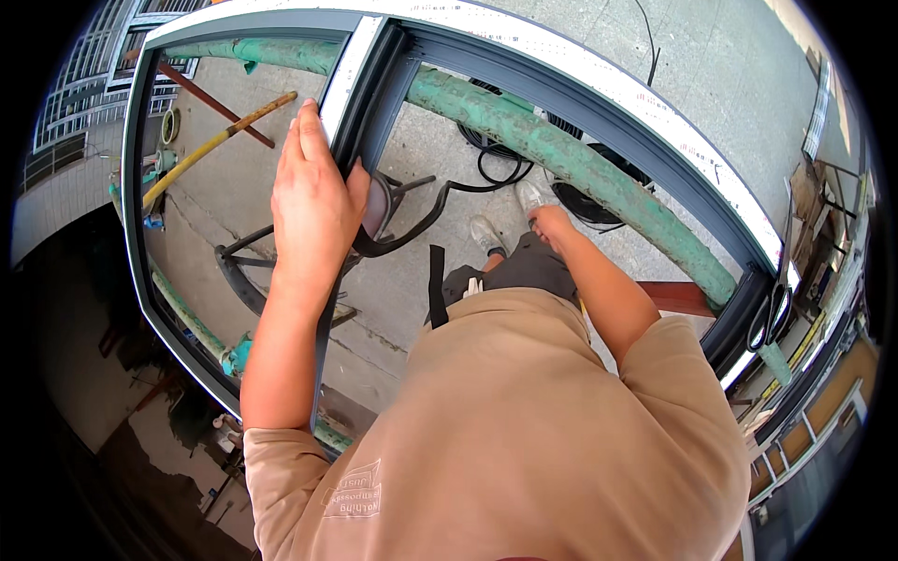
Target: The person uses shears to cut a rubber gasket strip and then presses the rubber strip into the frame of a glass door by hand.
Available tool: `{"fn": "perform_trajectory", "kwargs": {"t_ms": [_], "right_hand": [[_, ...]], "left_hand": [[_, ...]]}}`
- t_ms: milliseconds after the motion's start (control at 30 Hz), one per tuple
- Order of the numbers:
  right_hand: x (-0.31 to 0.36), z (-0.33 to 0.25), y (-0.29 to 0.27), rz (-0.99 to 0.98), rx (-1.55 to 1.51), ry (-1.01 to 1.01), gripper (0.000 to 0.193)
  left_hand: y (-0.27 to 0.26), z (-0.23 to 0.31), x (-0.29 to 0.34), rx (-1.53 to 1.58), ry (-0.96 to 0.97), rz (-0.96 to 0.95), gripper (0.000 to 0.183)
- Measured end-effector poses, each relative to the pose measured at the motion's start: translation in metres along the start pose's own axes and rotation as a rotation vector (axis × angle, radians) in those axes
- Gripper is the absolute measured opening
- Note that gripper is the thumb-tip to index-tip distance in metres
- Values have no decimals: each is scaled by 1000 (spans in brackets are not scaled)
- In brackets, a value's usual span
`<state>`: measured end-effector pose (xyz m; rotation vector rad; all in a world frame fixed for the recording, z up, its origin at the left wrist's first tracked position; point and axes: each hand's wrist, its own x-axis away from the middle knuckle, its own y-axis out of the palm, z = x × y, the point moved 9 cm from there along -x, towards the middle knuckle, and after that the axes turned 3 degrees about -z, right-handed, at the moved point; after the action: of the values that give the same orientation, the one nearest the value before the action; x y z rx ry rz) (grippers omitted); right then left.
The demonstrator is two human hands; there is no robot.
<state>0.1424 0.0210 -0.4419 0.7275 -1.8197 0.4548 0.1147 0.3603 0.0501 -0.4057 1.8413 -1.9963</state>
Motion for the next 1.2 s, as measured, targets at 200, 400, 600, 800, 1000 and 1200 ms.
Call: {"fn": "perform_trajectory", "kwargs": {"t_ms": [200,400,600,800,1000,1200], "right_hand": [[-22,60,-99,332,-165,47,21],[-114,116,-116,390,484,-260,29],[-181,140,-51,304,866,-445,32],[-200,142,45,-33,854,-226,50],[-148,102,56,85,789,-10,58],[-144,100,60,78,849,-14,55]], "left_hand": [[-1,2,0,-3,53,39,87],[0,4,-1,-51,107,23,83],[-1,-3,6,-105,100,-5,87],[-3,7,4,-108,128,-8,93],[-3,4,8,-120,123,-8,95],[-2,3,5,-62,145,-13,95]]}}
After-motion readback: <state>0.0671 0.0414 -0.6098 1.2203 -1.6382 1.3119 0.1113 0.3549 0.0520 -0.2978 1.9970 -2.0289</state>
